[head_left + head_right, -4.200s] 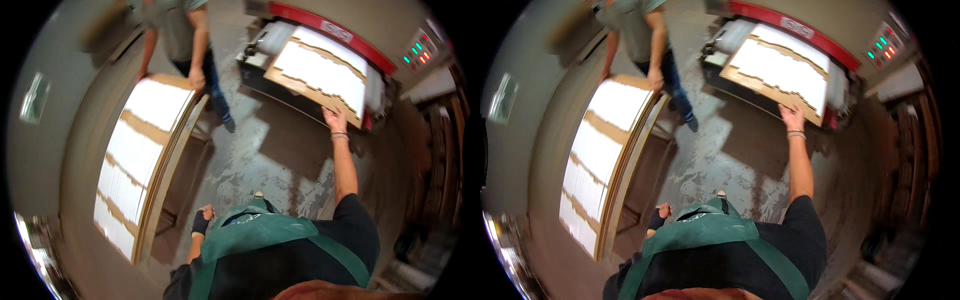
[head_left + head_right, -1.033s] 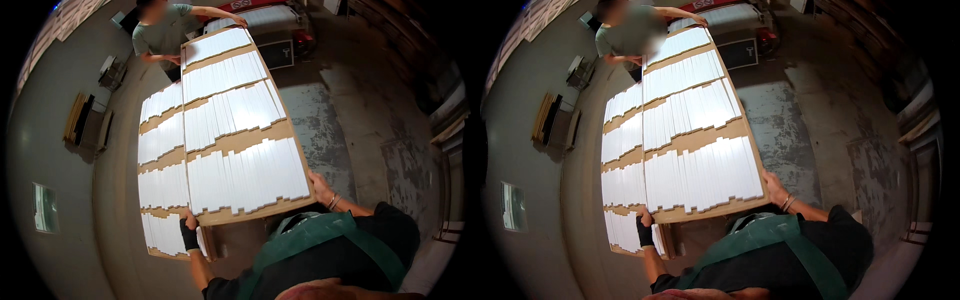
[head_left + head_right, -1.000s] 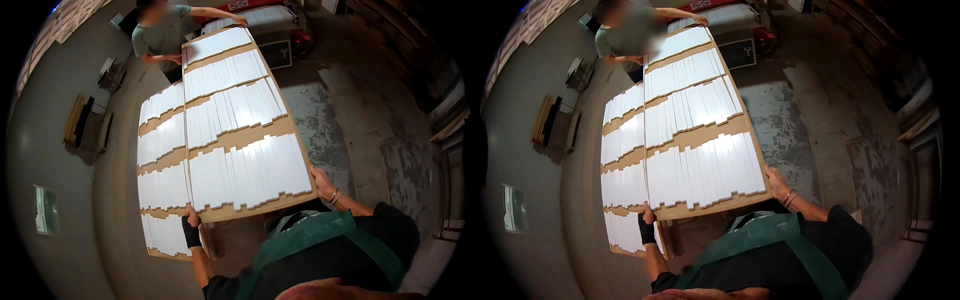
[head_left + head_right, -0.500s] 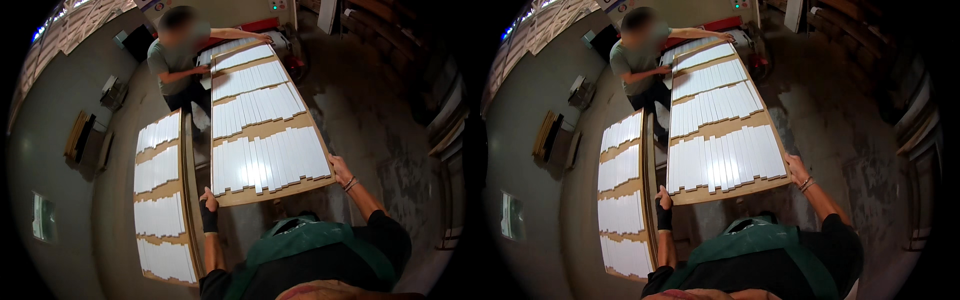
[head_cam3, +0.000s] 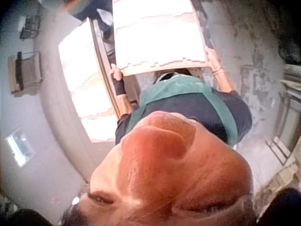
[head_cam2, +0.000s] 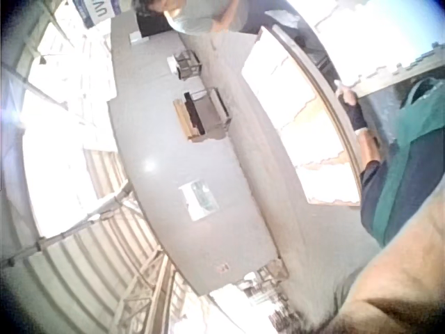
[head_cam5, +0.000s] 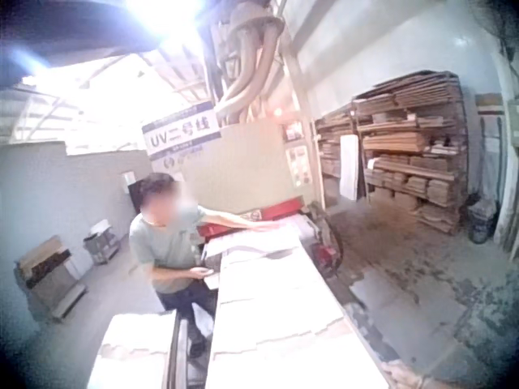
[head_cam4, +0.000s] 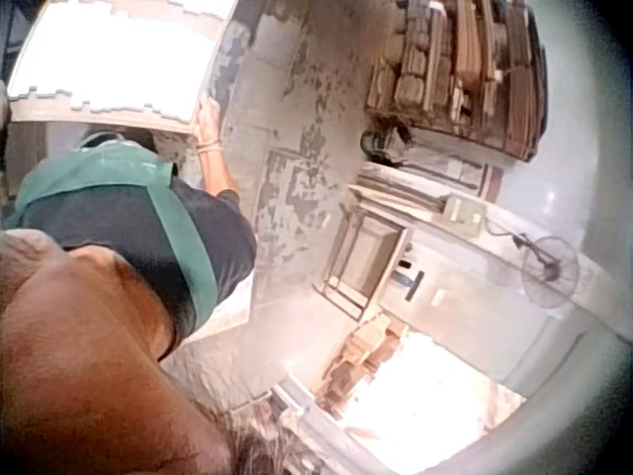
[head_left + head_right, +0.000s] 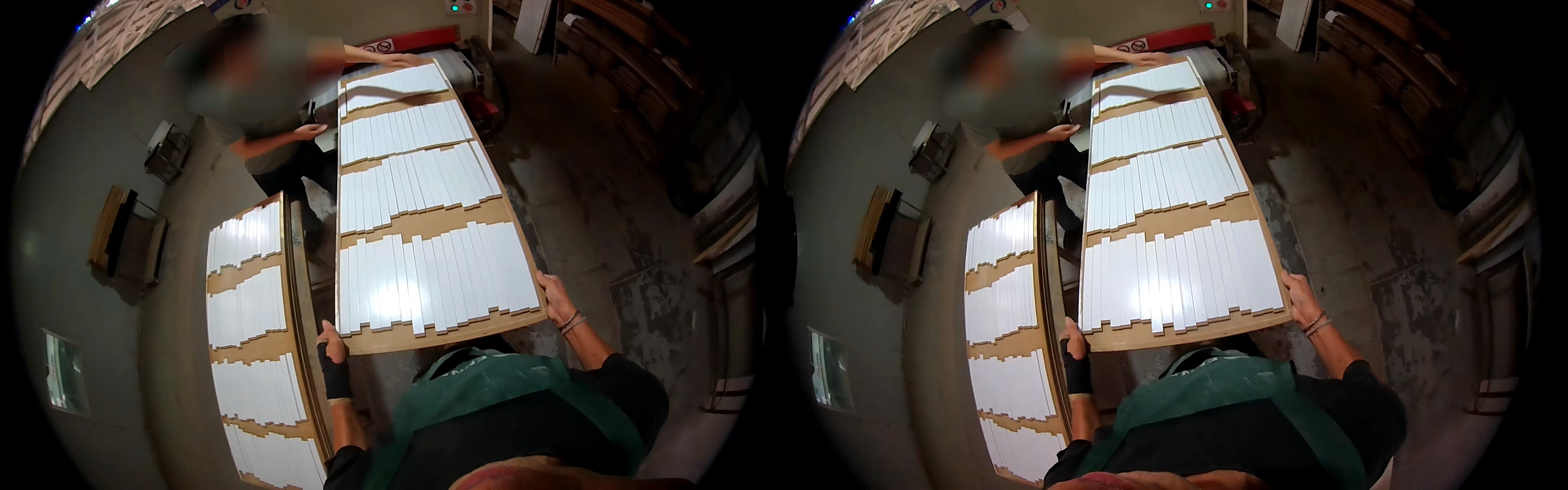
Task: The person and a coworker repeatedly lift large wooden panels with white inserts from a stack and place them onto a conveyor belt. They coordinate to lift and move the panels one by one, maintaining a steady rhythm throughout the process.
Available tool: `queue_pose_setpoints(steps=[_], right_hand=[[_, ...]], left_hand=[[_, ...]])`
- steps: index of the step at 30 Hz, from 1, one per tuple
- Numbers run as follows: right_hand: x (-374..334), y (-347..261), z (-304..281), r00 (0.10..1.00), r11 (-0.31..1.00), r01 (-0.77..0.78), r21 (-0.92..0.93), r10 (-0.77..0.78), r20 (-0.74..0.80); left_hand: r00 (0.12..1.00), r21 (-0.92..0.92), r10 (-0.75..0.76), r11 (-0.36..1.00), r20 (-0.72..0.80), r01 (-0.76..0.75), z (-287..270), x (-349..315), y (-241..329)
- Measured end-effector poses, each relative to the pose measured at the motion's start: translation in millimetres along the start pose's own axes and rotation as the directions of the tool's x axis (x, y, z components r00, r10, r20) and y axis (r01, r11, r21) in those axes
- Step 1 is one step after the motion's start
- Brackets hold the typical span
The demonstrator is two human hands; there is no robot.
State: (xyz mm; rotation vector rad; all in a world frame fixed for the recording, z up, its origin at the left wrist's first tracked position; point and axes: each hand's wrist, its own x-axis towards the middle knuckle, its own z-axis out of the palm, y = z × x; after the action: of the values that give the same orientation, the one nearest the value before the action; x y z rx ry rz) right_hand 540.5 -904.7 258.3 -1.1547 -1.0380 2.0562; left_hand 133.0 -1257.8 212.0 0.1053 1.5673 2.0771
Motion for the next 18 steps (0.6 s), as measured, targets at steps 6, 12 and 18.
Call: queue_pose_setpoints(steps=[6, 12, 18], right_hand=[[21.1, -41.5, 7.8, 0.999, 0.998, 0.010, -0.067, -0.007, 0.050], [26.3, -51.0, 0.4, 0.998, 0.999, 0.026, -0.044, -0.023, 0.059], [29.8, -46.6, 17.3, 0.998, 0.999, 0.041, -0.018, -0.040, 0.053]], left_hand=[[0.921, 0.628, 0.382, 0.736, -0.074, -0.255, 2.8, 5.3, 2.7], [0.967, 0.581, 0.253, 0.786, 0.009, -0.211, 70.2, -24.8, 60.8], [0.982, 0.614, 0.188, 0.775, -0.004, -0.146, 58.4, -9.3, 67.7]])
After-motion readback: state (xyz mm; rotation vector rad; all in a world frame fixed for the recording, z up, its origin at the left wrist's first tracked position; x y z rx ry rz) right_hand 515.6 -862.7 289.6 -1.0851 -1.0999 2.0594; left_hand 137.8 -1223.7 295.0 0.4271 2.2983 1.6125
